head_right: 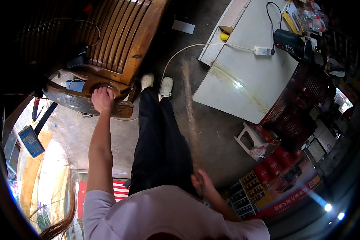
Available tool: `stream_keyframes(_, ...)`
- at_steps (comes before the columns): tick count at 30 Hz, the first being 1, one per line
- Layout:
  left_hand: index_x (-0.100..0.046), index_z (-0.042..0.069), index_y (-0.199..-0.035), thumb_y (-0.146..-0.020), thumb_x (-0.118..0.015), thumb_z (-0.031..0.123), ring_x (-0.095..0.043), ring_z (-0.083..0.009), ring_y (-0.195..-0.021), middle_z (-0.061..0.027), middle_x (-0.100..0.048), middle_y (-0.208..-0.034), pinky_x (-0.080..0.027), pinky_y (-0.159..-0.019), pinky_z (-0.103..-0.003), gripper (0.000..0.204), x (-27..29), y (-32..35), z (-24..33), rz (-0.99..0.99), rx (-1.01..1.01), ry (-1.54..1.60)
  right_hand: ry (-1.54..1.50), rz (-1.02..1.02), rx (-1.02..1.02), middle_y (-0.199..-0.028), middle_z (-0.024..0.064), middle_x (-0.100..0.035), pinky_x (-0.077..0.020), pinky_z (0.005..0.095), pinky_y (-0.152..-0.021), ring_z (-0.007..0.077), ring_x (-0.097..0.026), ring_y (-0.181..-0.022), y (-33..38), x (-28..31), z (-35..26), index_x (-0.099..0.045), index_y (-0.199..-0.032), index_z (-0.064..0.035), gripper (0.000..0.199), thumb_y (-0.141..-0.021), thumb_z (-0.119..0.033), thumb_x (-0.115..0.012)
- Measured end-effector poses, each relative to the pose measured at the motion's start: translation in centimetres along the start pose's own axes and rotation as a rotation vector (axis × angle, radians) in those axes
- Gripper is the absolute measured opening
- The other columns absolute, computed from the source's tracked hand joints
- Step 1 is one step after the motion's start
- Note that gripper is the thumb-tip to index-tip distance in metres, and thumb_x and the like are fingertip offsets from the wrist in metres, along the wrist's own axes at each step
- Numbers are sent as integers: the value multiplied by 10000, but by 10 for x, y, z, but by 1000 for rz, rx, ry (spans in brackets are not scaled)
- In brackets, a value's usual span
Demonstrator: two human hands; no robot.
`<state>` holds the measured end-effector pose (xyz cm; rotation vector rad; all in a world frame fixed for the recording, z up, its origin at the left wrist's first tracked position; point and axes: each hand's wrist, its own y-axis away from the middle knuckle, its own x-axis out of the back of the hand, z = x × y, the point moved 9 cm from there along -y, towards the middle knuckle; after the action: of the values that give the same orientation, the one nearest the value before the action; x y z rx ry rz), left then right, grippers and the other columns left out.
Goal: The person washes a wok in an outdoor sink, then moves indoors to sweep the floor with a broom and dustpan. They collect debris into the dustpan and continue sweeping around furniture and equipment.
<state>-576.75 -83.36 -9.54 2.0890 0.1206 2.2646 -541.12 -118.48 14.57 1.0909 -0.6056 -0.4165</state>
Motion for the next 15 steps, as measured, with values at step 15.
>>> stream_keyframes(15, -496, 94, -589, -724, -548, 165, -511, -269, -674, -65, -517, -647, -401, -586, -388, 162, 3, -5, 14, 37, -50, 102, 50, 3, 1430, -788, 66, -532, -419, 286, -373, 142, -484, -435, -260, -206, -349, -256, -1377, -47, 606, -858, -79, -568)
